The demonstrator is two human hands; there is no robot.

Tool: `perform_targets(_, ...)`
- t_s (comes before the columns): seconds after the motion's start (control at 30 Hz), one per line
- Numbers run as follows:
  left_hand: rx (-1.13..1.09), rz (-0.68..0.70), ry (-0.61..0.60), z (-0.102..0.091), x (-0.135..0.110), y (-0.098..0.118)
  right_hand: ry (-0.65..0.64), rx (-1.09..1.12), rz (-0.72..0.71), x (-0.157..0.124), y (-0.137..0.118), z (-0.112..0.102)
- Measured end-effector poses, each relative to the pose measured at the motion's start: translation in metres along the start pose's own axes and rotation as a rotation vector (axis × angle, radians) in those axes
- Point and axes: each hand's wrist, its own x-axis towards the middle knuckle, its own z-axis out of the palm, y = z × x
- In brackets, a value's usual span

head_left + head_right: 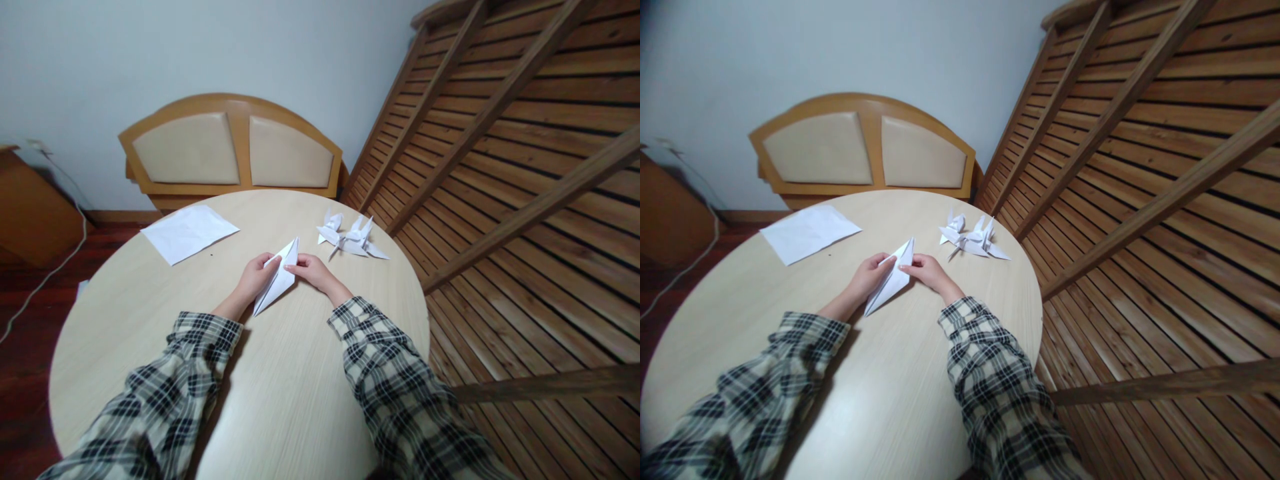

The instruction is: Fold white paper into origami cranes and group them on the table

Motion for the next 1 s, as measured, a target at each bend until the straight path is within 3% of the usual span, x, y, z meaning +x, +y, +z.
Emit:
perform_targets(0.2, 0.012, 0.001, -0.042, -0.0021, -0.0028, 0.0001, -0.016, -0.02, 0.015, -0.0009, -0.004, 0.0004)
perform_targets(0.5, 0.073, 0.054, -0.171, -0.0018, -0.0044, -0.0015, 0.102, -0.045, 0.077, -0.0015, -0.0062, 0.0021)
perform_targets(0.77, 0.105, 0.08, -0.173, -0.0025, -0.0039, -0.0035, 0.165, -0.137, 0.064, -0.0016, -0.0076, 0.0032)
perform_targets(1.0, 0.129, 0.079, -0.175, -0.0025, -0.0059, -0.0021, 0.272, -0.069, 0.028, -0.0001, -0.0068, -0.0023)
